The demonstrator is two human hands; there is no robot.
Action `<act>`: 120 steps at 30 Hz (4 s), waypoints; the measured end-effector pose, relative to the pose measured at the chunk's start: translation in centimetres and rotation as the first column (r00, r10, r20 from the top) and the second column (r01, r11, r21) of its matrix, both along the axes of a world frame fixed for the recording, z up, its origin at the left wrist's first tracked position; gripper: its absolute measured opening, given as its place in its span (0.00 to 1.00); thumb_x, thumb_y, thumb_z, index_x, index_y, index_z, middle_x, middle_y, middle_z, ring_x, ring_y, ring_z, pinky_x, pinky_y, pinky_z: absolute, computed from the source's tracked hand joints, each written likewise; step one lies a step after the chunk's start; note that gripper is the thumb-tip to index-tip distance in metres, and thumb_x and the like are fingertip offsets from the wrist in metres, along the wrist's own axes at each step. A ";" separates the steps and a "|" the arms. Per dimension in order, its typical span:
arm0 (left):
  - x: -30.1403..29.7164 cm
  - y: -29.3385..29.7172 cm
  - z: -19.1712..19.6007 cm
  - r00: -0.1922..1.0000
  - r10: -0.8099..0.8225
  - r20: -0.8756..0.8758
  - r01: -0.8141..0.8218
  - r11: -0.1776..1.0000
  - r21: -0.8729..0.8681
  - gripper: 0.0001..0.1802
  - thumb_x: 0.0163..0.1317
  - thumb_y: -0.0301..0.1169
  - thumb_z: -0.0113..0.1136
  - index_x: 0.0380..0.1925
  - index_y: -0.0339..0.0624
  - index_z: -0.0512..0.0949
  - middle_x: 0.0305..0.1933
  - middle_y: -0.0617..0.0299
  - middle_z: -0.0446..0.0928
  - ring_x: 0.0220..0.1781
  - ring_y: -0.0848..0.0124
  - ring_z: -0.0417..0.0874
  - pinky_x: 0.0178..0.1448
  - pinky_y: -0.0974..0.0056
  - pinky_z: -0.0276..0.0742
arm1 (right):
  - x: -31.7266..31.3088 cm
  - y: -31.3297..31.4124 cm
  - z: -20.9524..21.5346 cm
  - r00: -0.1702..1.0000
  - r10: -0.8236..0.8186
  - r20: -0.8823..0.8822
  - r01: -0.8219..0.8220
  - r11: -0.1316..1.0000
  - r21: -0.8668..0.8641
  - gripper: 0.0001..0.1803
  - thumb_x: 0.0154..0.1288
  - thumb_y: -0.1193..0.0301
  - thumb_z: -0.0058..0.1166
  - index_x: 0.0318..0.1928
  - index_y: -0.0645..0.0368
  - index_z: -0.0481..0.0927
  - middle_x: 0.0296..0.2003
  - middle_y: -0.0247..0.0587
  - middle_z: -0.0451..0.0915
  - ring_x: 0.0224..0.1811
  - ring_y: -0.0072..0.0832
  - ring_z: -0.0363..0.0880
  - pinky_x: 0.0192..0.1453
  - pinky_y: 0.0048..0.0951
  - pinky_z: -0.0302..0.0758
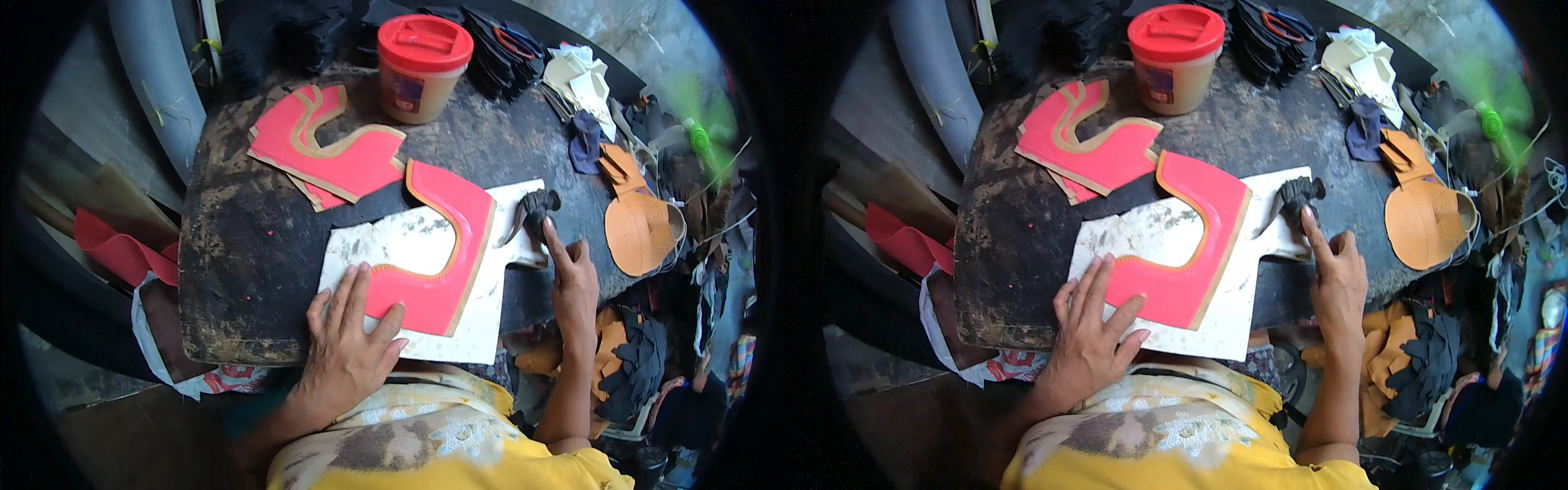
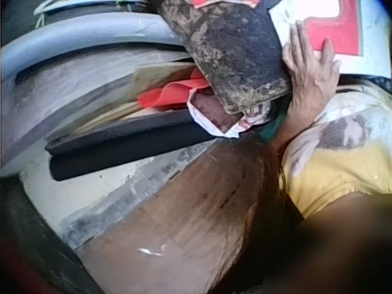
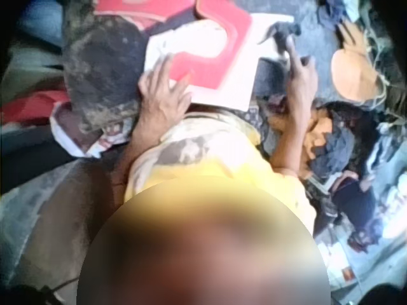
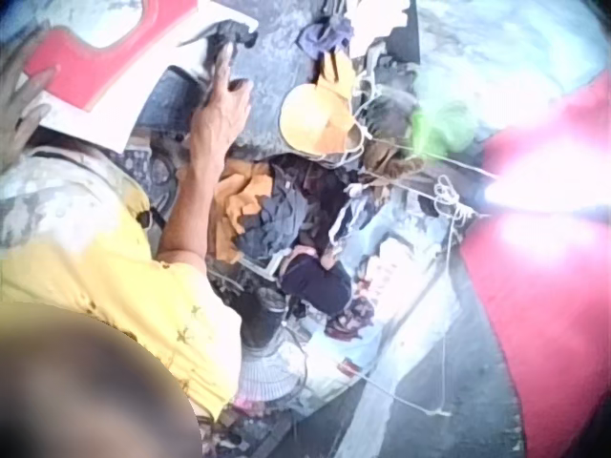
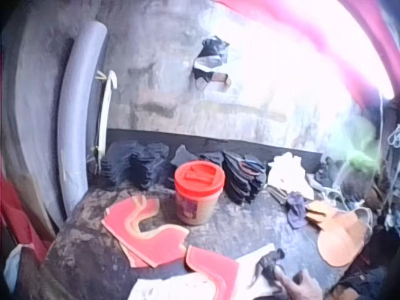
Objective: The person uses a small knife to trim the edges of a pink and tan U-shaped leather piece, then uses a hammer to tap along the edges. They flip the piece to inspect both sides and continue trimming and hammering the edges.
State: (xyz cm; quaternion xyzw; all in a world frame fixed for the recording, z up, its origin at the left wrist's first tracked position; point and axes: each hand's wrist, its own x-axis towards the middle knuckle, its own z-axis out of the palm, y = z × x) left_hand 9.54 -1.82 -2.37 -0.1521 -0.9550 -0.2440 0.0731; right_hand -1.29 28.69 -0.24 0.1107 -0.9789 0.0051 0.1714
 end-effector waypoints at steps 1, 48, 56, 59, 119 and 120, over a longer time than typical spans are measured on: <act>-0.1 -0.2 -0.1 1.000 -0.008 -0.005 0.008 1.000 -0.006 0.27 0.60 0.36 0.70 0.60 0.46 0.77 0.75 0.36 0.59 0.78 0.43 0.60 0.72 0.40 0.55 | 0.0 -0.3 0.2 0.999 -0.003 0.051 0.004 1.000 -0.015 0.46 0.56 0.89 0.54 0.71 0.30 0.74 0.41 0.44 0.72 0.35 0.38 0.77 0.46 0.39 0.77; 1.2 -4.8 0.0 0.966 -0.033 0.258 -0.260 -0.086 0.962 0.27 0.74 0.24 0.50 0.71 0.37 0.60 0.63 0.47 0.75 0.65 0.46 0.79 0.66 0.37 0.78 | 2.4 -7.1 -1.6 0.651 0.712 0.262 0.493 -0.134 -0.860 0.08 0.78 0.71 0.52 0.51 0.59 0.75 0.30 0.26 0.74 0.26 0.12 0.63 0.30 0.16 0.60; 1.2 -5.4 -0.7 0.958 -0.013 0.285 -0.285 -0.022 0.958 0.25 0.72 0.21 0.49 0.67 0.34 0.60 0.64 0.43 0.74 0.67 0.47 0.78 0.72 0.46 0.74 | 1.7 -7.0 -1.8 0.668 0.708 0.230 0.474 -0.166 -0.865 0.05 0.76 0.76 0.52 0.49 0.61 0.77 0.34 0.29 0.78 0.26 0.12 0.63 0.30 0.16 0.62; 1.1 -5.5 -0.8 0.966 -0.006 0.259 -0.259 -0.008 0.966 0.27 0.70 0.20 0.49 0.68 0.34 0.58 0.65 0.42 0.74 0.69 0.49 0.77 0.74 0.48 0.71 | 1.7 -7.0 -1.8 0.677 0.691 0.252 0.481 -0.156 -0.863 0.05 0.76 0.75 0.52 0.49 0.60 0.77 0.32 0.28 0.77 0.25 0.12 0.63 0.27 0.16 0.60; 2.3 -5.5 -0.3 0.970 0.064 0.236 -0.242 0.125 0.962 0.37 0.71 0.19 0.51 0.76 0.27 0.49 0.70 0.41 0.71 0.72 0.64 0.73 0.74 0.61 0.66 | 1.2 -7.2 -1.9 0.664 0.674 0.324 0.490 -0.066 -0.869 0.09 0.75 0.77 0.53 0.53 0.66 0.75 0.34 0.32 0.79 0.22 0.12 0.62 0.25 0.15 0.58; 2.3 -5.5 -0.3 0.968 0.066 0.241 -0.247 0.115 0.962 0.37 0.71 0.19 0.51 0.76 0.27 0.49 0.70 0.42 0.71 0.72 0.64 0.73 0.74 0.61 0.66 | 1.2 -7.2 -1.9 0.660 0.686 0.306 0.488 -0.082 -0.869 0.09 0.75 0.78 0.53 0.52 0.65 0.76 0.34 0.32 0.79 0.21 0.12 0.61 0.24 0.15 0.57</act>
